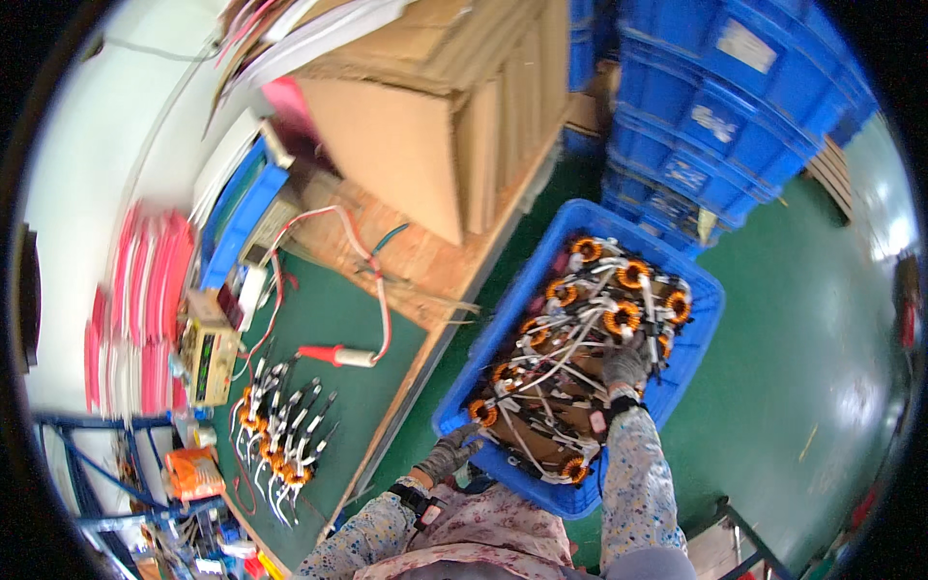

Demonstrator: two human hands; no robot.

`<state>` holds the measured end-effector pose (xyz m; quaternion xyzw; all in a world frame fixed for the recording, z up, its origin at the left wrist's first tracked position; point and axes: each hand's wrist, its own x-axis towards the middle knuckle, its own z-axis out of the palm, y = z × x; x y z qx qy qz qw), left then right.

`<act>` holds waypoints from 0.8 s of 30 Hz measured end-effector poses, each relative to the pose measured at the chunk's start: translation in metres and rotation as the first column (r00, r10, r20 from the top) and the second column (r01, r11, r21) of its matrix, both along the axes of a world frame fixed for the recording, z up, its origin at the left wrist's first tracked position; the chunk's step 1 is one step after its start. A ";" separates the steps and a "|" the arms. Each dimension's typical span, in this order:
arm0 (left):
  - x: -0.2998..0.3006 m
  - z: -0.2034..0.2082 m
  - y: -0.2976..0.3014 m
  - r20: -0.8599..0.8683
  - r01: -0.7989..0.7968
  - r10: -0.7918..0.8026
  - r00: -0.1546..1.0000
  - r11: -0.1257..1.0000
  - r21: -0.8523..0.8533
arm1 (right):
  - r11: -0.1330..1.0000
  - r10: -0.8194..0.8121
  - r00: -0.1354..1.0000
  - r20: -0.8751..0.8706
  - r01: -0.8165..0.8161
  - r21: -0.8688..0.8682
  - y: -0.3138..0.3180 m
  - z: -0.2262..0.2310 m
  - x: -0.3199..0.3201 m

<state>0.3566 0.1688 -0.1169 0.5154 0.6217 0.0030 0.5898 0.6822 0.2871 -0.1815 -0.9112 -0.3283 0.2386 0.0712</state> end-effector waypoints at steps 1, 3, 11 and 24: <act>0.000 0.008 -0.002 0.101 -0.051 0.056 0.993 0.997 -0.054 | 0.982 0.167 0.966 0.197 -0.182 0.056 -0.019 -0.028 0.021; -0.009 0.030 -0.011 0.051 0.007 -0.010 0.999 0.997 0.071 | 0.836 0.346 0.795 0.498 -0.502 0.221 -0.053 -0.033 0.026; -0.154 0.074 -0.099 -0.386 0.102 0.171 0.906 0.798 0.594 | 0.442 0.891 0.450 -0.061 -0.890 -0.110 -0.075 -0.004 -0.029; -0.354 0.063 -0.200 -0.468 0.026 0.416 0.779 0.725 0.688 | -0.433 0.895 -0.344 0.284 -0.825 0.364 -0.162 0.144 -0.435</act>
